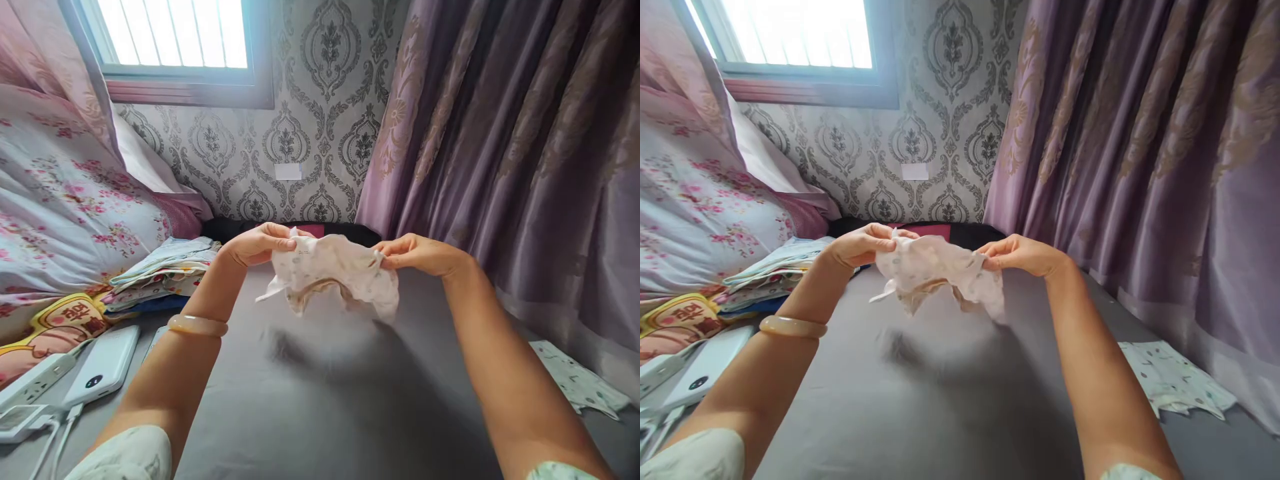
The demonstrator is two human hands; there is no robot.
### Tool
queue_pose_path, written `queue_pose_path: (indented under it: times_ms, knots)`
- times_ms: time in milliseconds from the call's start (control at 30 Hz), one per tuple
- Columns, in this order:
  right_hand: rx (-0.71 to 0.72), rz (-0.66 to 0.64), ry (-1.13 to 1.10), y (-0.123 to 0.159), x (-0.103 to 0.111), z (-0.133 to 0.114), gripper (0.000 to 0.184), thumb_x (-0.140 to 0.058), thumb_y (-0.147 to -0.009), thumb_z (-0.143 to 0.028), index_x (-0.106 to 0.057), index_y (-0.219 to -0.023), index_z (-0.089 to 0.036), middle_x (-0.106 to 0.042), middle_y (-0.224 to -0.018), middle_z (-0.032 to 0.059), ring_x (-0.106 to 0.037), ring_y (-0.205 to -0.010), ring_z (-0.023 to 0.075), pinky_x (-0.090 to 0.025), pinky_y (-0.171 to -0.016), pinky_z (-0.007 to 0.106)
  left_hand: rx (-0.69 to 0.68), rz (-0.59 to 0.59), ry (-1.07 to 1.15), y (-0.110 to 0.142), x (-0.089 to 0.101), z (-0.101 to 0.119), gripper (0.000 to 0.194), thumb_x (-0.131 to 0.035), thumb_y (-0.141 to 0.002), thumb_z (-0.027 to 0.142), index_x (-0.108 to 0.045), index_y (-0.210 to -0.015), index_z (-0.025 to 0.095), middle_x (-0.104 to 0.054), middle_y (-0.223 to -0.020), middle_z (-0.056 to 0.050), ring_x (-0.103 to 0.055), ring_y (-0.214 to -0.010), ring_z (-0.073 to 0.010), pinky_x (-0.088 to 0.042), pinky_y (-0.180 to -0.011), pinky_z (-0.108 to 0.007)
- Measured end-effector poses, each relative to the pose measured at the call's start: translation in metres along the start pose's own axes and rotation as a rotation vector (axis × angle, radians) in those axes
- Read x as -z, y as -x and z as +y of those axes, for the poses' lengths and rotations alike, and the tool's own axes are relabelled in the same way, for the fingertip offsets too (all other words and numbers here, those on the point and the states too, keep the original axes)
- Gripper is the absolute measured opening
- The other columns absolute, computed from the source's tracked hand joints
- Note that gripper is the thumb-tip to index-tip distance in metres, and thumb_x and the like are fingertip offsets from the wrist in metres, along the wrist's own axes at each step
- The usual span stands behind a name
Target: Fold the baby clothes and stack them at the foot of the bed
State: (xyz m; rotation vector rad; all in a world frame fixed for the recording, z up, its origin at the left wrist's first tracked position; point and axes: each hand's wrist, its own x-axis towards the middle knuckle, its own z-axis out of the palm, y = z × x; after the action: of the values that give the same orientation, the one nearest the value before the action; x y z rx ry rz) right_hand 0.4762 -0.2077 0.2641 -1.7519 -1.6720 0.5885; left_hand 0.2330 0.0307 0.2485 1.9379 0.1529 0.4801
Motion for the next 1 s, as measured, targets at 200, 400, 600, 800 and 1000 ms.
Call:
queue_pose_path:
  times_ms: [200,400,600,800,1000]
  knots:
    - [-0.025,-0.045,-0.057,0.007,0.004,-0.002,0.045,-0.077,-0.063,-0.059,-0.078,-0.08,-0.017,-0.07,-0.105,0.0058,-0.061,-0.096,0.0221,-0.045,-0.087,0.033,0.08,-0.126,-0.058,0.007,0.004,0.004,0.033,-0.082,-0.06,0.047,-0.073,-0.072,0.017,-0.07,-0.082,-0.005,-0.062,-0.088,-0.0211,-0.048,-0.082,-0.033]
    - [-0.097,0.268,-0.114,-0.009,0.001,0.016,0.049,-0.075,-0.063,-0.062,-0.076,-0.083,-0.017,-0.069,-0.078,0.0017,-0.058,-0.076,0.0168,-0.044,-0.073,0.029,0.108,0.111,-0.012,-0.011,0.0,-0.009,0.032,-0.083,-0.061,0.044,-0.071,-0.072,0.015,-0.068,-0.077,-0.003,-0.058,-0.077,-0.0151,-0.043,-0.079,-0.03]
    - [-0.042,0.585,-0.017,-0.029,-0.008,0.042,0.044,-0.068,-0.067,-0.061,-0.069,-0.074,-0.017,-0.064,-0.069,0.0006,-0.053,-0.065,0.014,-0.04,-0.061,0.027,-0.022,0.204,0.049,-0.026,-0.013,-0.027,0.035,-0.075,-0.068,0.046,-0.058,-0.067,0.016,-0.059,-0.067,0.002,-0.051,-0.063,-0.0102,-0.038,-0.063,-0.023]
    - [-0.029,0.813,0.241,-0.04,-0.023,0.049,0.037,-0.059,-0.082,-0.054,-0.068,-0.082,-0.018,-0.065,-0.071,0.0025,-0.056,-0.066,0.016,-0.041,-0.063,0.028,-0.08,0.472,-0.081,-0.041,-0.032,-0.041,0.026,-0.056,-0.086,0.037,-0.044,-0.072,0.02,-0.043,-0.06,0.006,-0.039,-0.055,-0.0091,-0.029,-0.054,-0.021]
    - [0.142,1.083,0.566,-0.039,-0.046,0.05,0.046,-0.038,-0.097,-0.054,-0.065,-0.092,-0.018,-0.066,-0.091,0.0101,-0.06,-0.086,0.0219,-0.045,-0.075,0.032,-0.191,0.892,-0.756,-0.032,-0.057,-0.043,0.018,-0.044,-0.096,0.031,-0.056,-0.087,0.02,-0.056,-0.089,-0.005,-0.051,-0.092,-0.0218,-0.037,-0.078,-0.032]
